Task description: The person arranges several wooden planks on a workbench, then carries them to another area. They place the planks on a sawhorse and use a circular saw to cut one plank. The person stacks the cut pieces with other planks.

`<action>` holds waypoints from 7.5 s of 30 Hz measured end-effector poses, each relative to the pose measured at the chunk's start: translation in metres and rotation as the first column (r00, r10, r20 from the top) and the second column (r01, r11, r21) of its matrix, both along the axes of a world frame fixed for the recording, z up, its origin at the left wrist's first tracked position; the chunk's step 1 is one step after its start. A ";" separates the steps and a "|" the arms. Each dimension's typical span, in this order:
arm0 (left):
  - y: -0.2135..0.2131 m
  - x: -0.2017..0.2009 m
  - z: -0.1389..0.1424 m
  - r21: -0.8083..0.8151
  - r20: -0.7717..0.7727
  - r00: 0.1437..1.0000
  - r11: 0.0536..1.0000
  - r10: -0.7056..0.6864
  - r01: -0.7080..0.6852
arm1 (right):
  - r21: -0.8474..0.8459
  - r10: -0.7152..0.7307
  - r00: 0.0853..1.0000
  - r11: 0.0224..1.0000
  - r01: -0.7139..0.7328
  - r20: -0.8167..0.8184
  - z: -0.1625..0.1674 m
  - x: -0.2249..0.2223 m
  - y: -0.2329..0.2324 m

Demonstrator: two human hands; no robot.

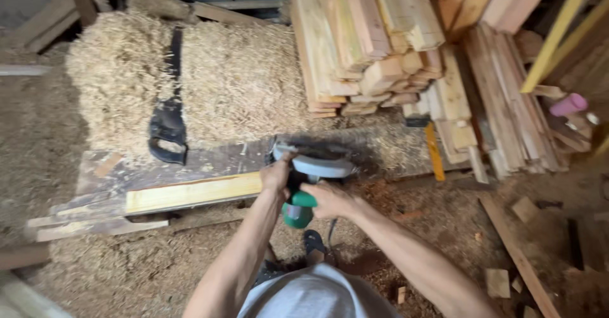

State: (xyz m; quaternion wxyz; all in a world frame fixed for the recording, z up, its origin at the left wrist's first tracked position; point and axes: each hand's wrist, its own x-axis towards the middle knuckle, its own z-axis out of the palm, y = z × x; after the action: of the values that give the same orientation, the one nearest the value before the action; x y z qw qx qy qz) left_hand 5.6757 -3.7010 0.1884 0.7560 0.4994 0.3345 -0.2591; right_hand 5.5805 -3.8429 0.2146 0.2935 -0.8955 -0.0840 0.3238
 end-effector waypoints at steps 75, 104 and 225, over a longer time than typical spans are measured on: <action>0.018 -0.050 0.012 0.744 0.339 0.707 0.636 -0.621 0.203 | 0.424 -0.709 0.102 -0.295 0.856 -0.698 -0.100 -0.080 -0.291; 0.020 -0.069 0.017 0.722 0.372 0.623 0.636 -0.688 0.272 | 0.549 -0.639 0.479 0.105 0.829 -0.602 -0.079 -0.010 -0.151; 0.007 0.028 0.004 0.693 -0.022 0.722 0.511 -0.691 0.509 | 0.177 -0.104 0.615 0.982 -0.059 0.782 0.055 -0.075 -0.005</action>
State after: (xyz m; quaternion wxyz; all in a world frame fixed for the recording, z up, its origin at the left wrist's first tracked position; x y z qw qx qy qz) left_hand 5.7037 -3.6940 0.1925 0.4276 0.8445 0.1058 -0.3046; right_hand 5.5056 -3.8480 0.2699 0.3128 -0.9162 -0.2224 -0.1150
